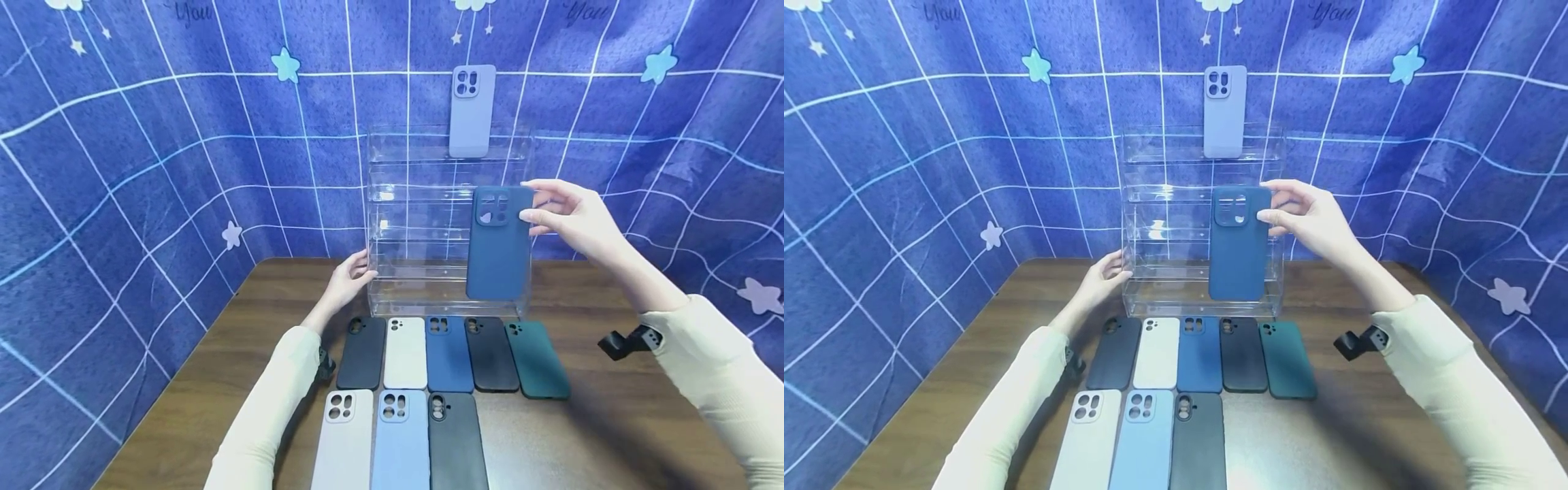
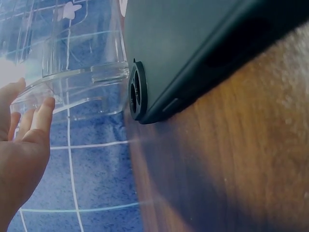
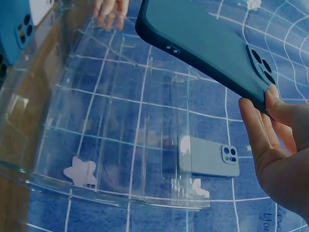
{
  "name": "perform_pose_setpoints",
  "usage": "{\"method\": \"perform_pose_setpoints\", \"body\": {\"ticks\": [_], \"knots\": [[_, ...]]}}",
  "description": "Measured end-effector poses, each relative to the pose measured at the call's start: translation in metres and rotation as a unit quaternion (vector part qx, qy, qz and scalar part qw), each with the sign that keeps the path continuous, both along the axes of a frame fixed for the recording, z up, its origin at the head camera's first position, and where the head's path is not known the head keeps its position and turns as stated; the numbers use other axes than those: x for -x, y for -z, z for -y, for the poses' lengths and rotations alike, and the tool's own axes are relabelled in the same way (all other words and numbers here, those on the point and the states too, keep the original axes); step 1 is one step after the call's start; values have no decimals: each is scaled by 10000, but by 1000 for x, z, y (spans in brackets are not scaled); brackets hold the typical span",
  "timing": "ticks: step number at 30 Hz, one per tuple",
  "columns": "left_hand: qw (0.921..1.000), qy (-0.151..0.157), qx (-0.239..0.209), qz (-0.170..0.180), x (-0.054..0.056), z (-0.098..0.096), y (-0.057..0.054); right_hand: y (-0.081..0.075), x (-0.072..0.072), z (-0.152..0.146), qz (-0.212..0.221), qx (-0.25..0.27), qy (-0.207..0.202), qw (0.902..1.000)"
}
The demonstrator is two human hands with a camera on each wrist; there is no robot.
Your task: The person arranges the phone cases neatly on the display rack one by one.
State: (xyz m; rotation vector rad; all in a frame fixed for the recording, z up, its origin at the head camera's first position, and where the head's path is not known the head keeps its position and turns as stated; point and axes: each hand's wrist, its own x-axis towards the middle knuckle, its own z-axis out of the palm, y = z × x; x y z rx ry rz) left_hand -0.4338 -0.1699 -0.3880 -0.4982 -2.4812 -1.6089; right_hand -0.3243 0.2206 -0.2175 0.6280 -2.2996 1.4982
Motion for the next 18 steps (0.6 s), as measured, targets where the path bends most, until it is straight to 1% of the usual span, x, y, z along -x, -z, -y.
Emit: {"method": "perform_pose_setpoints", "body": {"ticks": [3, 4, 5, 7, 9, 12, 15, 16, 18], "knots": [[10000, 9, -40, -3, -1, 0, 1, -6, 9, 3, -62, 168, -48, 9998], [10000, -30, -67, 33, -1, -1, 1, -8, 12, 4, -64, 200, -30, 9998], [10000, -52, -75, -19, 3, 0, 6, -10, 15, 4, -81, 230, -16, 9997], [9999, -50, -64, -144, 3, 1, 9, -15, 21, 6, -113, 247, 11, 9996], [9994, -45, -123, -307, 3, 2, 10, -20, 26, 8, -128, 314, 18, 9994], [9990, -22, -139, -417, 2, 2, 11, -28, 35, 11, -157, 500, -16, 9986], [9994, -44, -117, -338, 2, 1, 9, -36, 43, 15, -171, 736, -47, 9971], [9997, -37, -62, -244, 3, 1, 9, -39, 46, 16, -177, 781, -42, 9968], [9998, -45, -41, -175, 4, 1, 9, -46, 51, 20, -218, 878, -31, 9959]]}}
